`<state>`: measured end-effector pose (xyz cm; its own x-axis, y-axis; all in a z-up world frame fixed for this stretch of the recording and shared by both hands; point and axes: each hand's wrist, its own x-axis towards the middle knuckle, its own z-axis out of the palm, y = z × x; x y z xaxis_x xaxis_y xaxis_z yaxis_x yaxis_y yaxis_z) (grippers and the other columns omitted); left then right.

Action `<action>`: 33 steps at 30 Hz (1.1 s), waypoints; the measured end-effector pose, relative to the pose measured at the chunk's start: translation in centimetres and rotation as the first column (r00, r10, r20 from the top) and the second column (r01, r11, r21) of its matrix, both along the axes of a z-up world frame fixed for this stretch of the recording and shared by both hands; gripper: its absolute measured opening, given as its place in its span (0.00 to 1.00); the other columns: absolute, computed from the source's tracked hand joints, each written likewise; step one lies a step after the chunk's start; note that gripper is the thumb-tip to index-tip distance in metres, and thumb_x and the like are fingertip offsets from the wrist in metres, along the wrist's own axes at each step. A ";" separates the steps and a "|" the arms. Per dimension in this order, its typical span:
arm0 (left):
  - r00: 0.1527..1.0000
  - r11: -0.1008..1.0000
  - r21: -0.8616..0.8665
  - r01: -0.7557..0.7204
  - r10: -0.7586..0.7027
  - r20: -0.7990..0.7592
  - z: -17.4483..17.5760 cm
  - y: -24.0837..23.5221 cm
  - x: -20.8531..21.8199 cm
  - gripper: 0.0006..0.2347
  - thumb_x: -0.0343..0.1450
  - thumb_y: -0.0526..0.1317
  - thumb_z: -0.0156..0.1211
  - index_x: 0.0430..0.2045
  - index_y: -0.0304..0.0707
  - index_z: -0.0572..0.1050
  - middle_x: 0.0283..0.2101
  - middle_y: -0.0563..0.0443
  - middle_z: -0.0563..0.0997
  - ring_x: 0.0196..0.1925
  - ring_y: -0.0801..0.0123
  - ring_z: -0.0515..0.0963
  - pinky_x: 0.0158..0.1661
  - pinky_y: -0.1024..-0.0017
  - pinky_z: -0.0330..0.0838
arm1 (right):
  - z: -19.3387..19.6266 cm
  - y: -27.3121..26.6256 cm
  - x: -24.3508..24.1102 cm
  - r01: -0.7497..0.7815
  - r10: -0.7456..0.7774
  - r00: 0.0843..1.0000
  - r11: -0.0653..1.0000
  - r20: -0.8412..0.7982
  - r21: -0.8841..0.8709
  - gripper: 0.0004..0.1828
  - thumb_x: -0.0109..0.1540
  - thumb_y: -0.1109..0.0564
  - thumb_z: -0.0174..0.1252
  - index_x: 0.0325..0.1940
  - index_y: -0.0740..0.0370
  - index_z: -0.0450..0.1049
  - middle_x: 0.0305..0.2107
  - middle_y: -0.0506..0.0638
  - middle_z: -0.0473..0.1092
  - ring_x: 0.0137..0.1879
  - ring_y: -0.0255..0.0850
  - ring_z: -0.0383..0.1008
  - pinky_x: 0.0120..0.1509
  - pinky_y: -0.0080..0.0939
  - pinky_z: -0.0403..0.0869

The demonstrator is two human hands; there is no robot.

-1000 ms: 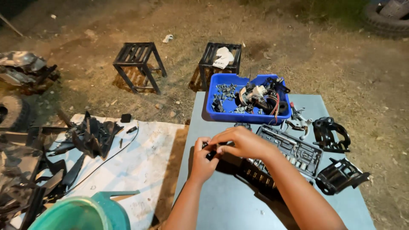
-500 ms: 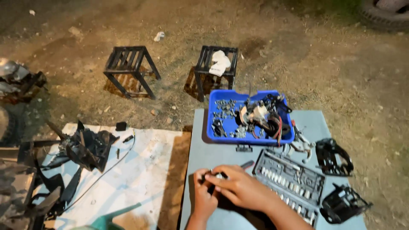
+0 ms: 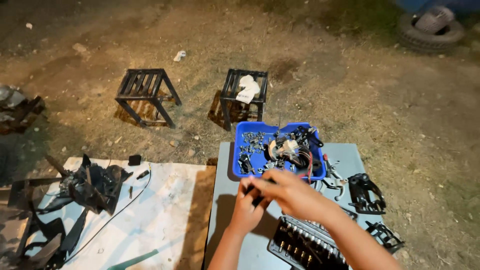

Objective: The person sits at an outdoor metal table and works on small motorcycle components, using a socket set and hand tools to unscrew, separate, and reassemble parts. They pick fasteners from a blue tray, fit sockets onto a component, and turn the parts over to work on different sides.

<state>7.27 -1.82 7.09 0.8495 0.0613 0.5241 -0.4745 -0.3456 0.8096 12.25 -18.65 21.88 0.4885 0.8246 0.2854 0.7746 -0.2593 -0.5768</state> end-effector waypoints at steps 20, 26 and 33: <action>0.995 0.998 -0.054 0.009 -0.004 0.095 0.8 -8.7 1.0 0.29 0.51 0.43 0.86 0.41 0.39 0.73 0.45 0.49 0.74 0.50 0.59 0.77 0.51 0.63 0.73 | 1.3 -10.5 -0.1 -0.013 0.012 0.997 1.000 0.070 0.008 0.20 0.62 0.52 0.62 0.58 0.58 0.78 0.42 0.58 0.80 0.45 0.52 0.82 0.49 0.47 0.77; 0.994 0.986 -0.163 0.022 -0.039 -0.103 1.5 -10.5 -4.3 0.33 0.49 0.43 0.83 0.47 0.40 0.71 0.43 0.51 0.80 0.46 0.67 0.80 0.46 0.68 0.76 | -1.9 -11.5 -3.3 -0.034 0.034 0.990 0.999 0.138 -0.006 0.19 0.64 0.51 0.61 0.57 0.61 0.77 0.45 0.60 0.78 0.50 0.55 0.79 0.53 0.50 0.75; 0.964 0.976 -0.208 -0.065 0.008 -0.264 0.0 -12.0 -9.0 0.17 0.58 0.41 0.80 0.35 0.38 0.78 0.35 0.54 0.84 0.39 0.74 0.80 0.44 0.72 0.75 | -1.8 -11.9 -7.2 -0.009 0.029 0.995 0.979 0.092 -0.202 0.11 0.64 0.53 0.59 0.44 0.63 0.76 0.31 0.59 0.75 0.41 0.57 0.75 0.44 0.54 0.72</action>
<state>-1.75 -13.83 7.08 0.9495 0.1809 0.2563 -0.2277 -0.1643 0.9598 5.08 -30.53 20.04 0.4510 0.8787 0.1565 0.8289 -0.3474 -0.4384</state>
